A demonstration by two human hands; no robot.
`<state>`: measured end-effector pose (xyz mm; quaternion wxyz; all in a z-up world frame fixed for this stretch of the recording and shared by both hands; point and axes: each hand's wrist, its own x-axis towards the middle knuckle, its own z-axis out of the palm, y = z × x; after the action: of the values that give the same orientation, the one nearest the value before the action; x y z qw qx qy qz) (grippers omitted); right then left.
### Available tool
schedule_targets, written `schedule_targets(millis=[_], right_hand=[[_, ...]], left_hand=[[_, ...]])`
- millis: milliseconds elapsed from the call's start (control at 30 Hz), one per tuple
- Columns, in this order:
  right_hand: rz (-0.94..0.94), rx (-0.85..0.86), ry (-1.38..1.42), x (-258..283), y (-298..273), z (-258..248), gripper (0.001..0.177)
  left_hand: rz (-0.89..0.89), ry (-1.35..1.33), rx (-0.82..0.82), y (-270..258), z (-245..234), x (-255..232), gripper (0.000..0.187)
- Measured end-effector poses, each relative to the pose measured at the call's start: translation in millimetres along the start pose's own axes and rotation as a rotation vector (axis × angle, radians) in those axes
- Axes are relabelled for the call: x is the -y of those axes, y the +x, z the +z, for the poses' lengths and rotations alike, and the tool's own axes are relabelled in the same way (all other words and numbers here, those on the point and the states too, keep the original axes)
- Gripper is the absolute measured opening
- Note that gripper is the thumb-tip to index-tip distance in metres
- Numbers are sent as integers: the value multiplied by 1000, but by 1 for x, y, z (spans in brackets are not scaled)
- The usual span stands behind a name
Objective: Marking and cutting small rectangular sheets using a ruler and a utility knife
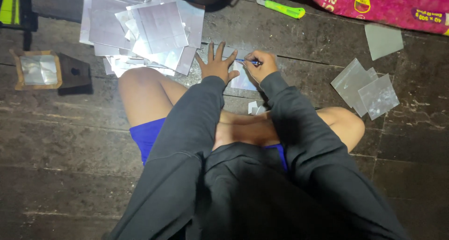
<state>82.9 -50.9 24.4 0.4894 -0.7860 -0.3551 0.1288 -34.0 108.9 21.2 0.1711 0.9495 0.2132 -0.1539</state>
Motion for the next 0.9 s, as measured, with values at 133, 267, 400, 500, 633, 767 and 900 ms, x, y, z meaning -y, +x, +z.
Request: schedule_targets(millis=[133, 267, 400, 500, 633, 767, 900], right_hand=[[-19, 45, -119, -6, -5, -22, 8], [-1, 95, -363, -42, -11, -75, 9], [28, 160, -592, -53, -14, -121, 5], [-44, 149, -516, -21, 2, -111, 20], [182, 192, -641, 18, 32, -48, 45], [273, 525, -880, 14, 37, -21, 69], [193, 521, -985, -33, 47, -20, 53]], left_hand=[[11, 1, -2, 0, 2, 0, 67], [7, -14, -7, -3, -1, -1, 66], [-8, -28, -10, -5, -5, -2, 68], [-35, -25, 8, -9, -5, -9, 68], [-230, -150, 17, -3, 47, -42, 75], [-401, -258, -234, -32, 70, -84, 73], [-398, -329, 41, -26, 63, -102, 110]])
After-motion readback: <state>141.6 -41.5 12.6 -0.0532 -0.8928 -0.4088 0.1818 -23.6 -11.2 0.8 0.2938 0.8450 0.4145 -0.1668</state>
